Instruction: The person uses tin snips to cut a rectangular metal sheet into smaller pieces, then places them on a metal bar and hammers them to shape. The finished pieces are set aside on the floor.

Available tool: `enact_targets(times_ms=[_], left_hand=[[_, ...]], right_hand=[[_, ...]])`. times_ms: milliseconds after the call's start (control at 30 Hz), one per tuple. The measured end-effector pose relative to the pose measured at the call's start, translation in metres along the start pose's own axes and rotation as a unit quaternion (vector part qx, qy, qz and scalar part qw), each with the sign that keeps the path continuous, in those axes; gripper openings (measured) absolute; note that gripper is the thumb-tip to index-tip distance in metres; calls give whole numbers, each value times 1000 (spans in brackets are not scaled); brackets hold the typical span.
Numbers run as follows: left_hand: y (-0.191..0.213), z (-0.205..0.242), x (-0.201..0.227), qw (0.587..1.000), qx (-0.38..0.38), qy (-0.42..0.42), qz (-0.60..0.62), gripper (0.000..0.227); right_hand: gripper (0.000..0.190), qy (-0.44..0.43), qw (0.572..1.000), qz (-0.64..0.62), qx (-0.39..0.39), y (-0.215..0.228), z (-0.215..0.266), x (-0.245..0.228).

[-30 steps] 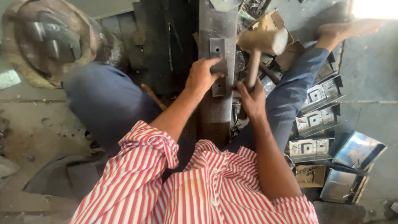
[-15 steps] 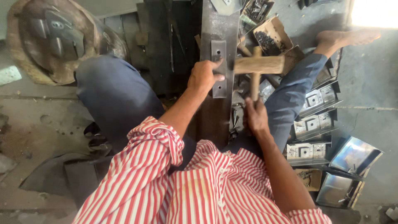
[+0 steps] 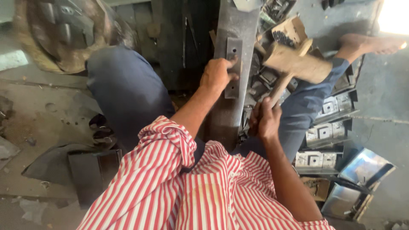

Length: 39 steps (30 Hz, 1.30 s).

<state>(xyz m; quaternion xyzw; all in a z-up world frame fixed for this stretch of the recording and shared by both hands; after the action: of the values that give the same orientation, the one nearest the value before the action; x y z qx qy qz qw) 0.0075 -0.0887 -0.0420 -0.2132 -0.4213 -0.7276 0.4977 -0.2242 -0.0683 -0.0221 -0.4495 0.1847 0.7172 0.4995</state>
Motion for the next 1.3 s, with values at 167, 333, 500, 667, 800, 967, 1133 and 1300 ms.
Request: enact_targets(times_ms=[167, 333, 500, 667, 800, 967, 1133, 1300], left_hand=[[5, -2, 17, 996, 18, -53, -65, 64], [0, -3, 1, 1000, -4, -6, -27, 58], [-2, -8, 0, 1000, -9, -16, -23, 57], [-3, -11, 6, 999, -15, -14, -26, 70], [-4, -3, -3, 1000, -12, 3, -29, 68], [8, -2, 13, 998, 22, -49, -27, 69], [-13, 0, -9, 1000, -4, -2, -29, 62], [6, -14, 2, 998, 22, -38, -42, 68]], right_hand=[[35, -74, 993, 89, 38, 14, 0, -4], [22, -40, 997, 60, -10, 1, -1, -1], [32, -68, 995, -51, 45, 15, 1, 3], [14, -134, 984, 112, -37, -8, 1, 3], [29, -35, 998, 25, 43, 5, 10, -11], [29, -188, 981, 50, 0, -4, 18, 23], [27, -31, 992, -103, 64, 12, 28, 12], [26, -141, 990, -19, 0, -2, 16, 30]])
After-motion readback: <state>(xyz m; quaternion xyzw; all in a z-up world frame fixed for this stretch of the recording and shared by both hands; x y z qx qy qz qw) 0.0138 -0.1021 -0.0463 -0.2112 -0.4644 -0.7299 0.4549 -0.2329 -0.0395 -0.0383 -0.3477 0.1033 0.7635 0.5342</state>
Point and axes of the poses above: each hand's wrist, its own z-axis away from the middle knuckle, its own y-axis out of the back of the hand, x = y × z, the point moved 10 cm from there along -z, towards the middle knuckle, and after that the axes turned 11 degrees about -x, right-handed, at the moved point
